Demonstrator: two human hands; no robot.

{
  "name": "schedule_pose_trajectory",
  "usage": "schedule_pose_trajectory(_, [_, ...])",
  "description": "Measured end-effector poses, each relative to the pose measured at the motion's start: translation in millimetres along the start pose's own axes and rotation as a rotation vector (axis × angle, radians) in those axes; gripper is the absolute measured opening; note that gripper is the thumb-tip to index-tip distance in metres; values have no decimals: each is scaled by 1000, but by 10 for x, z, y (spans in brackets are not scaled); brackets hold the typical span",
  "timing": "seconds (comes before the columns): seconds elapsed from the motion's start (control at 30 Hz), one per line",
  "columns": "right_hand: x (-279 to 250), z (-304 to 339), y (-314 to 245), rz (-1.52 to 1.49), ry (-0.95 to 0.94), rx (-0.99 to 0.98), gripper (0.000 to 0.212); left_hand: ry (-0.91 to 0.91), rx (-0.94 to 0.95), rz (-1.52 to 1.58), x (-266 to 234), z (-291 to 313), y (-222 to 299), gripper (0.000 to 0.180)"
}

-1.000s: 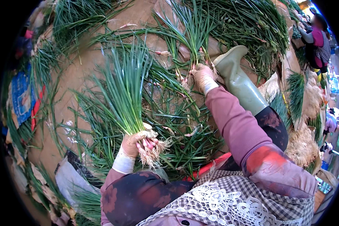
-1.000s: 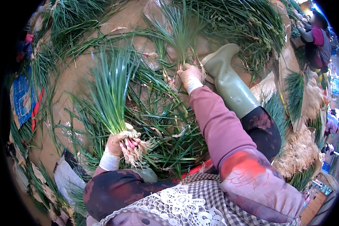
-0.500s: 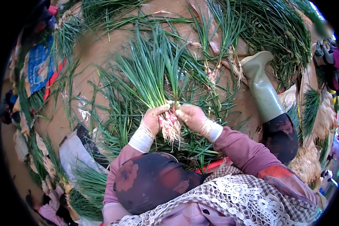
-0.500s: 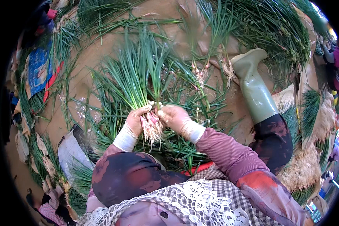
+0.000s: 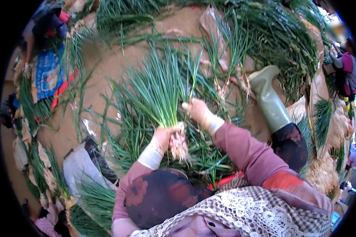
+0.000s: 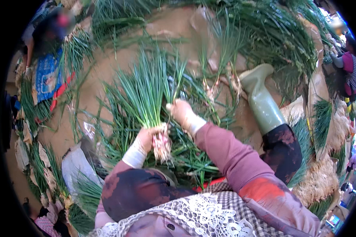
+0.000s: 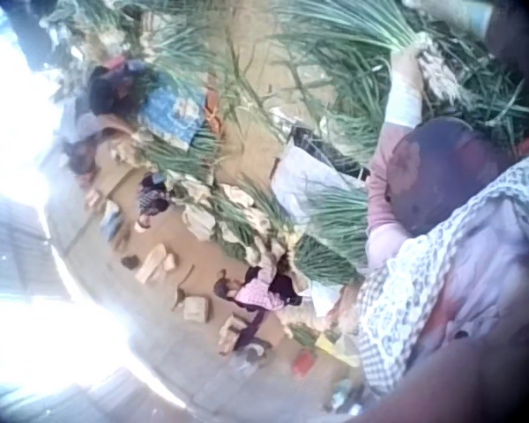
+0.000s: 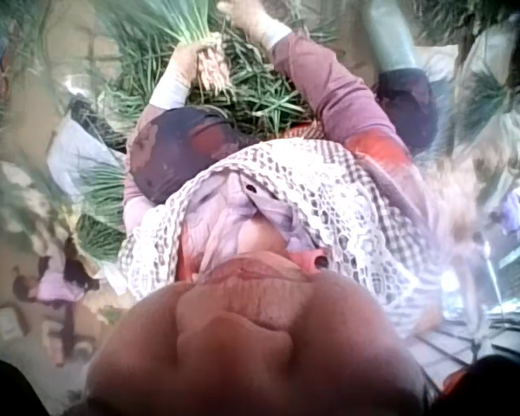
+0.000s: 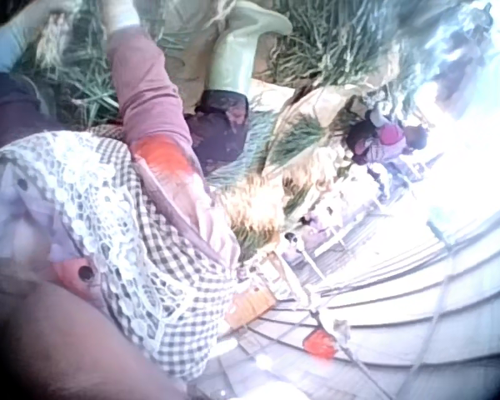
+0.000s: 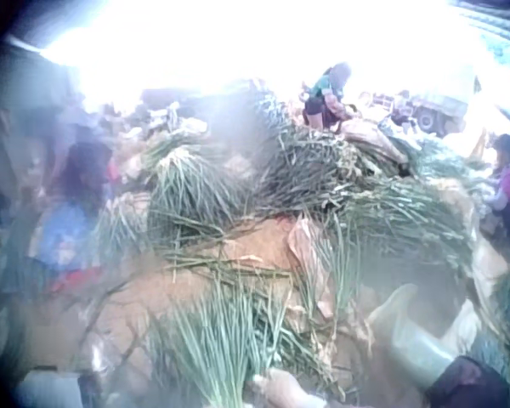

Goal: The person cleans green onions by hand and using a small blade, removing the outer layers and trimming the roots before bundling them.

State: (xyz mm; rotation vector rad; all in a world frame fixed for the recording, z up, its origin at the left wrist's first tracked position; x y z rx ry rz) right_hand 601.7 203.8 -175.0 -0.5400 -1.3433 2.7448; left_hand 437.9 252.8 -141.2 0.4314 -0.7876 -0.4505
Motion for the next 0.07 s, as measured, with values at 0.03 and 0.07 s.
schedule_pose_trajectory(0.03, [52, 49, -81, 223, 59, -71, 39, 25, 118, -55, -88, 7, -5, 30])
schedule_pose_trajectory(0.07, [-83, -39, -273, 227, 95, -117, 39, -11, 214, -55, -62, 41, 77, 45])
Point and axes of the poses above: each hand's wrist, its own z-axis away from the middle knuckle, its own x-axis out of the palm, y = z × x, the point moved 1 cm from there along -z, towards the middle knuckle, and after that the axes turned 8 degrees about -y, right-handed, at the moved point
